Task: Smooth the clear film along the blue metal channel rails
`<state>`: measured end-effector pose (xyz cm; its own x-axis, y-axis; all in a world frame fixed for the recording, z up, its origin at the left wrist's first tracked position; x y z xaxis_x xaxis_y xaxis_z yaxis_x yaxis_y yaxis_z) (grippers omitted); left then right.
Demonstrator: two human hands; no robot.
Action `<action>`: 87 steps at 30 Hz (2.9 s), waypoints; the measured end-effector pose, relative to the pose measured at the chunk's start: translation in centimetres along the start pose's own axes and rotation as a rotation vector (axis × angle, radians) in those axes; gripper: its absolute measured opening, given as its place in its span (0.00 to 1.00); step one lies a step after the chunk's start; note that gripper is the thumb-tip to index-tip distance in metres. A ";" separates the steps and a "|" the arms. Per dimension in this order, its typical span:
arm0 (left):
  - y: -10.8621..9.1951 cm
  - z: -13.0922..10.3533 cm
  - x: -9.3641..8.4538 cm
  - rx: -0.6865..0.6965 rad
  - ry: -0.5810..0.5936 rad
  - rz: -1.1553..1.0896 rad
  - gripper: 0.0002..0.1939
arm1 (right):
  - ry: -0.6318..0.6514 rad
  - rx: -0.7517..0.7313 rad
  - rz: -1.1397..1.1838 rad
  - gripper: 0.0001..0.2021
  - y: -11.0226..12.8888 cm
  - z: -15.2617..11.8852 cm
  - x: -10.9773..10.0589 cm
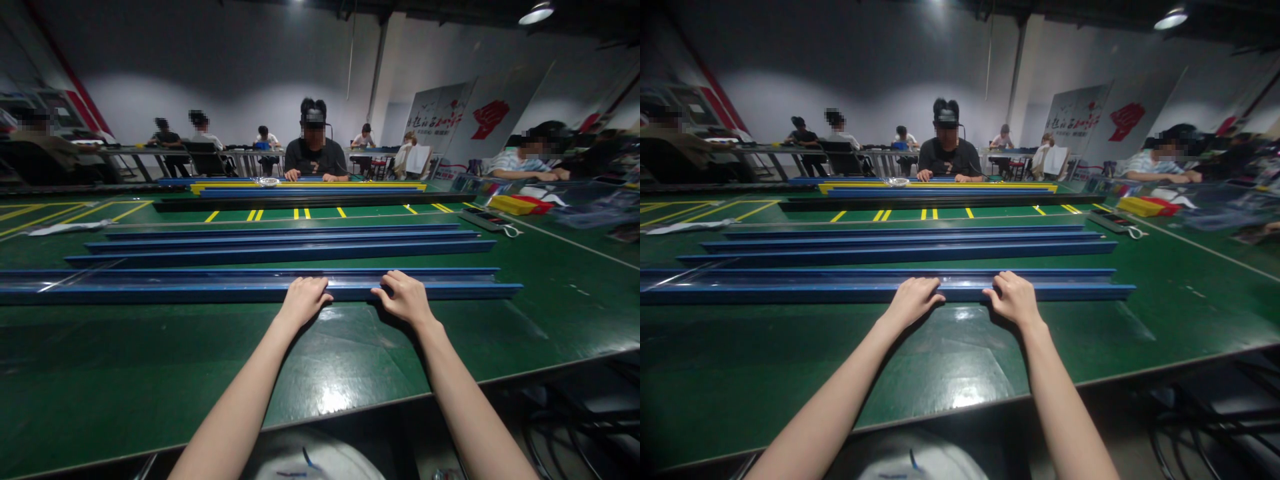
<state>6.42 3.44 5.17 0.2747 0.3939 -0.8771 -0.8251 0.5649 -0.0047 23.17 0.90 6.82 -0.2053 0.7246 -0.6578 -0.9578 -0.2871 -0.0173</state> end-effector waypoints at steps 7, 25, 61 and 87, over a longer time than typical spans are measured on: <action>0.3 0.0 -0.2 -0.030 -0.019 0.005 0.13 | 0.011 0.012 -0.015 0.14 -0.2 -0.1 0.2; 0.4 0.1 -0.3 -0.048 -0.035 0.032 0.13 | 0.123 0.001 0.005 0.13 0.0 -0.2 1.1; -0.1 -0.1 -0.3 -0.022 -0.043 -0.047 0.13 | 0.090 -0.185 0.036 0.12 4.8 1.2 1.9; 1.1 -0.1 -0.3 -0.057 -0.047 0.003 0.13 | 0.082 -0.021 0.030 0.15 -0.3 -0.1 1.0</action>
<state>5.43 3.87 5.42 0.2942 0.4302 -0.8535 -0.8524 0.5220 -0.0307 23.28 1.65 6.09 -0.2160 0.6619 -0.7178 -0.9468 -0.3215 -0.0115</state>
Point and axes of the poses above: each hand's wrist, its own z-axis towards the middle knuckle, its own x-axis out of the palm, y = z × x, the point moved 9 cm from there along z, towards the middle knuckle, and after that the axes turned 13 degrees about -y, right-handed, at the moved point
